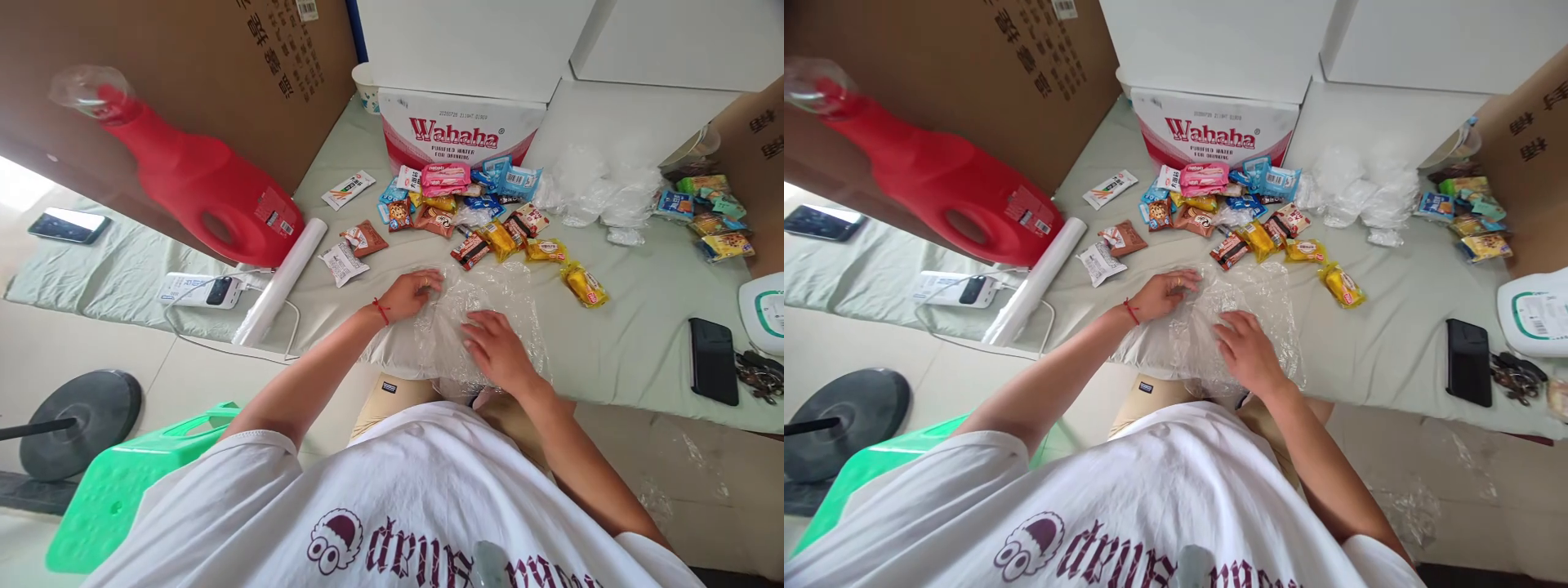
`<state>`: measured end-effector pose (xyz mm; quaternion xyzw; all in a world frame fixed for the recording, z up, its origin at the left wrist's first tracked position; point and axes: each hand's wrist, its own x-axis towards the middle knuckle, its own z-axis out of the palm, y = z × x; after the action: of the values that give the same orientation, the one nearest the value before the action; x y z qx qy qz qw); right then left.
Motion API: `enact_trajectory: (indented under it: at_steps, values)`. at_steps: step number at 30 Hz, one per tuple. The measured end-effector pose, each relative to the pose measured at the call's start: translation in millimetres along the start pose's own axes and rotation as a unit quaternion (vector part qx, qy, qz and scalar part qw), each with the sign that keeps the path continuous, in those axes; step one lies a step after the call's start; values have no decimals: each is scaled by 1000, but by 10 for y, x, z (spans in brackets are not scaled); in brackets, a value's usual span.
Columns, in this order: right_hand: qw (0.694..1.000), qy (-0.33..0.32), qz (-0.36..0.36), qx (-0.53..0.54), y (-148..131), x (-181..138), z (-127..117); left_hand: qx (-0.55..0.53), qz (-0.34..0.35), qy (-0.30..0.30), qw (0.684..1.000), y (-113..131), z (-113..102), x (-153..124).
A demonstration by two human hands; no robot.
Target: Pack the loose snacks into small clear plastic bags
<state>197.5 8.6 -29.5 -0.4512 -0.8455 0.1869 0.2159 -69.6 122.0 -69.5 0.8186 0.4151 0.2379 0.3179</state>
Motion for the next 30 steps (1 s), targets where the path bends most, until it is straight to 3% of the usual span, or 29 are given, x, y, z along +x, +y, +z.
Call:
enact_trajectory:
  at_steps: [3, 6, 9, 13, 17, 20, 23, 27, 30]
  values:
    - [995, -58, 11, -78, -62, 242, 400, 75, -51, 97, 991, 218, 3, 25]
    - [991, -55, 67, -105, -270, 365, 721, 146, -110, 198, 963, 492, 134, -13]
    - [992, -46, 79, -88, -429, 416, 805, 147, -143, 204, 957, 632, 343, -71]
    - [998, -28, 53, -35, -239, 417, 561, 172, -188, 147, 956, 521, 502, -105]
    - [988, 73, 96, -98, 362, 349, 229, 215, -142, 62, 964, 363, 456, -69]
    - [975, 61, 126, -170, 824, 249, 82, 237, -110, 33, 965, 289, 366, -30]
    - [967, 33, 147, -205, 1124, 141, -11, 253, -100, 40, 961, 209, 268, -33]
    - [971, 48, 124, -198, 1195, 234, -138, 252, -104, 38, 961, 137, 192, -80]
    - [981, 70, 89, -158, 1044, 649, -191, 256, -112, 30, 960, 132, 191, -93]
